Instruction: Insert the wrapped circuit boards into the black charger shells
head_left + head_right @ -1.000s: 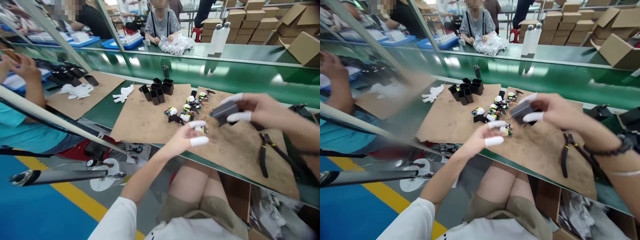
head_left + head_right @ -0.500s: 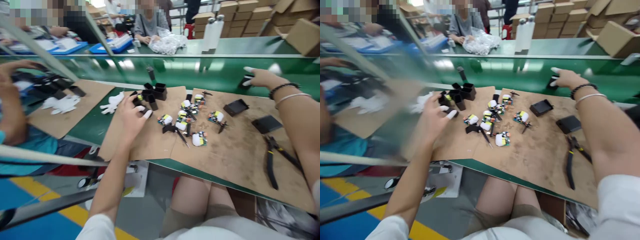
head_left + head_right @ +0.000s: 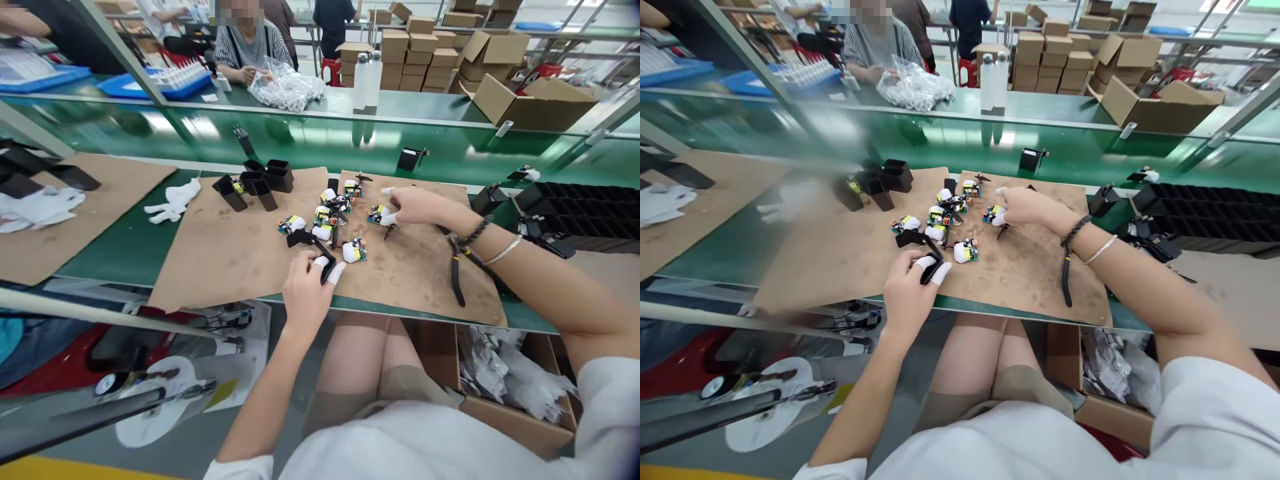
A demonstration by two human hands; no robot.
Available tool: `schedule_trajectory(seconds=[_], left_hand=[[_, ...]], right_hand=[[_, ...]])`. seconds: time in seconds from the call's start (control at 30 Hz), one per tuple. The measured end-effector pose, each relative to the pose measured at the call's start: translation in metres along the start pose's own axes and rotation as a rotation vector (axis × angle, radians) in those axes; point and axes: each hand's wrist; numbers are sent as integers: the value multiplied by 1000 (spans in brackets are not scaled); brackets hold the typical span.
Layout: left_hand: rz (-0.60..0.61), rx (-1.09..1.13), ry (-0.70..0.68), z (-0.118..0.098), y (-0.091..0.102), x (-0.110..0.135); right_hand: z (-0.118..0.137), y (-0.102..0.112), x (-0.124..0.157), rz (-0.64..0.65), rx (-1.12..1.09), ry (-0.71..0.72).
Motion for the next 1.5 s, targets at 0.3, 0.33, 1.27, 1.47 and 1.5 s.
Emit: schedule_trajectory(seconds=[0.3,0.33,1.27,1.47,1.5], left_hand=[[148,393,225,-10,20,2],[141,460,256,-8,21,4],[342,659,509,-32,30,12],[338,732,450,-53,67,3],[342,743,434,-57,72,1]], right_hand=[[14,-7,-21,87,-73,246],[11,-1,-15,84,-92,281],[45,-3,27,-19,-783,-175],[79,1,140,-295,-1519,57],[83,2,153,-345,-1543,78]])
Point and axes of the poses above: each hand's wrist, its own x-axis away from the middle knuckle, its own y-axis out of the back of the hand, z = x × y, and after that the axes turned 14 degrees about -z, right-handed
